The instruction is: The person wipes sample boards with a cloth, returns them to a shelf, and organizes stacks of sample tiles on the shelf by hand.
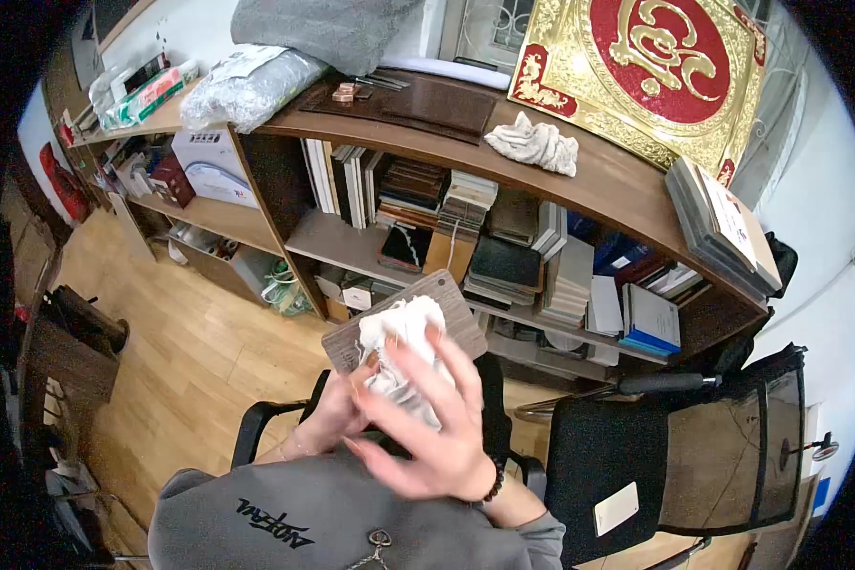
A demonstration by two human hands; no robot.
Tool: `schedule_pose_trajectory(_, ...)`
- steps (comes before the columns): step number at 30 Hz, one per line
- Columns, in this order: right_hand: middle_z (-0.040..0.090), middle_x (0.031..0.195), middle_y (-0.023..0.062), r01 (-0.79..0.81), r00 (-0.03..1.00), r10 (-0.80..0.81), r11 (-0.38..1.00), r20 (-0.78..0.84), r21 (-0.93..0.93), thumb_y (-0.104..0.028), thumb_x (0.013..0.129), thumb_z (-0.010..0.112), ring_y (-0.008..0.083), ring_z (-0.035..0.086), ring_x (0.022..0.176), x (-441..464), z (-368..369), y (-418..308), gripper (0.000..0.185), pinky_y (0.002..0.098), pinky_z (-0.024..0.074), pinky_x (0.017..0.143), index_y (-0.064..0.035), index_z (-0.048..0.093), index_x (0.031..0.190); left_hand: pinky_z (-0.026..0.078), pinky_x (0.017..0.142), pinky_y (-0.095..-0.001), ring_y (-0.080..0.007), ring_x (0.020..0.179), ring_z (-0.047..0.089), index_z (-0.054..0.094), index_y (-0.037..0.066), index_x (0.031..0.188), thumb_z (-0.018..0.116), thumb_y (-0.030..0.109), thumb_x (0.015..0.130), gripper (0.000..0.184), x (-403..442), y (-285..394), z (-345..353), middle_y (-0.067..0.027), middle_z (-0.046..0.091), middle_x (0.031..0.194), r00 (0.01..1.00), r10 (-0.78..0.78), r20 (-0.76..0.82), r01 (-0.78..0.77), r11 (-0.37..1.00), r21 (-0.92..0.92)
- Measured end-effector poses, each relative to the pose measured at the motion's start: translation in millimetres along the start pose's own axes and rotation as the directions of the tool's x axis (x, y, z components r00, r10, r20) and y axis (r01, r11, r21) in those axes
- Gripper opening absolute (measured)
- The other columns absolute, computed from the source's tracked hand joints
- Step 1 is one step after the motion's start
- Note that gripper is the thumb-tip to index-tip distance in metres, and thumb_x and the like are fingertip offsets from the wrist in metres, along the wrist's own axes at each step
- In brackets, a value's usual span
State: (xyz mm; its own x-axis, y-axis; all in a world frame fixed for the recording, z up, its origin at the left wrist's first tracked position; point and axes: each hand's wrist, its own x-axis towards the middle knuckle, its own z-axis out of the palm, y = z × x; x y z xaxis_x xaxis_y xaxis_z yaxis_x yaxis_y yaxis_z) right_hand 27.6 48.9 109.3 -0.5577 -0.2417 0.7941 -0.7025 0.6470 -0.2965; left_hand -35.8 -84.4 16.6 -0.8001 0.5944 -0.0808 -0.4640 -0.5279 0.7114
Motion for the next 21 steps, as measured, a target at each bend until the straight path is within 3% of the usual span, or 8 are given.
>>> schedule_pose_trajectory(1,0.038,0.131,0.0210,-0.094,0.988,0.117,0.974,0.103,-0.204,-0.030,0.065,0.072,0.0394,0.036,0.121,5,15,7,0.058,0.0496,0.0337,0.096,-0.0086,0.054,0.116,0.033,0.102,-0.0401,-0.0236,0.121,0.041,0.029,0.003,0.133,0.040,0.024,0.094,0.046,2,-3,-1,-0.0112,0.041,0.132,0.999,0.040,0.000,-0.040,0.997,-0.061)
schedule_pose_trajectory(5,0.032,0.136,0.0223,-0.183,0.961,0.247,0.906,0.124,-0.382,-0.026,0.063,0.074,0.0430,0.030,0.125,-15,43,47,0.065,0.0474,0.0337,0.098,-0.0101,0.052,0.122,0.034,0.102,-0.0379,-0.0236,0.120,0.042,0.029,0.005,0.133,0.034,0.035,0.094,0.049,7,-8,1,-0.0107,0.040,0.131,0.992,0.125,0.004,-0.120,0.964,-0.236)
schedule_pose_trajectory(8,0.035,0.135,0.0196,-0.422,0.897,0.375,0.884,-0.235,-0.200,-0.022,0.063,0.072,0.0448,0.027,0.126,-12,48,66,0.058,0.0465,0.0308,0.100,-0.0107,0.055,0.117,0.031,0.103,-0.0378,-0.0240,0.123,0.038,0.026,0.006,0.135,0.025,0.050,0.093,0.061,7,-5,5,-0.0102,0.037,0.134,0.994,0.109,0.028,-0.093,0.935,-0.341)
schedule_pose_trajectory(9,0.035,0.135,0.0196,-0.427,0.895,0.381,0.882,-0.230,-0.199,-0.022,0.063,0.072,0.0448,0.027,0.126,-15,50,59,0.058,0.0465,0.0308,0.100,-0.0107,0.055,0.117,0.031,0.103,-0.0380,-0.0241,0.124,0.037,0.025,0.007,0.136,0.020,0.055,0.090,0.067,4,1,8,-0.0101,0.035,0.135,0.996,0.090,0.020,-0.080,0.949,-0.306)
schedule_pose_trajectory(12,0.038,0.134,0.0182,-0.108,0.977,0.120,0.991,0.175,-0.073,-0.014,0.066,0.067,0.0444,0.028,0.126,-19,59,27,0.053,0.0448,0.0293,0.102,-0.0099,0.055,0.118,0.030,0.104,-0.0383,-0.0242,0.126,0.034,0.023,0.007,0.137,0.011,0.065,0.085,0.079,3,12,12,-0.0098,0.033,0.138,0.998,0.070,0.004,-0.067,0.972,-0.225)
schedule_pose_trajectory(13,0.038,0.134,0.0182,-0.104,0.979,0.115,0.992,0.168,-0.072,-0.014,0.066,0.067,0.0444,0.028,0.126,-15,57,35,0.053,0.0448,0.0293,0.102,-0.0099,0.055,0.118,0.029,0.104,-0.0382,-0.0240,0.127,0.033,0.023,0.007,0.137,0.011,0.066,0.084,0.081,9,9,9,-0.0098,0.032,0.138,0.997,0.075,0.018,-0.069,0.971,-0.231)
schedule_pose_trajectory(16,0.039,0.133,0.0180,-0.342,0.938,0.316,0.910,-0.142,-0.234,-0.009,0.065,0.063,0.0434,0.030,0.126,-8,40,70,0.053,0.0459,0.0306,0.102,-0.0092,0.055,0.117,0.028,0.105,-0.0380,-0.0236,0.128,0.031,0.022,0.007,0.137,0.010,0.069,0.081,0.085,12,-2,6,-0.0098,0.031,0.139,0.997,0.066,0.035,-0.055,0.966,-0.254)
schedule_pose_trajectory(21,0.040,0.133,0.0169,-0.160,0.976,0.175,0.980,0.132,-0.116,-0.005,0.065,0.061,0.0414,0.030,0.126,-10,56,37,0.052,0.0463,0.0313,0.101,-0.0090,0.056,0.116,0.028,0.105,-0.0386,-0.0238,0.128,0.031,0.021,0.007,0.138,0.010,0.069,0.081,0.085,14,-2,8,-0.0099,0.031,0.139,0.996,0.079,0.032,-0.072,0.979,-0.190)
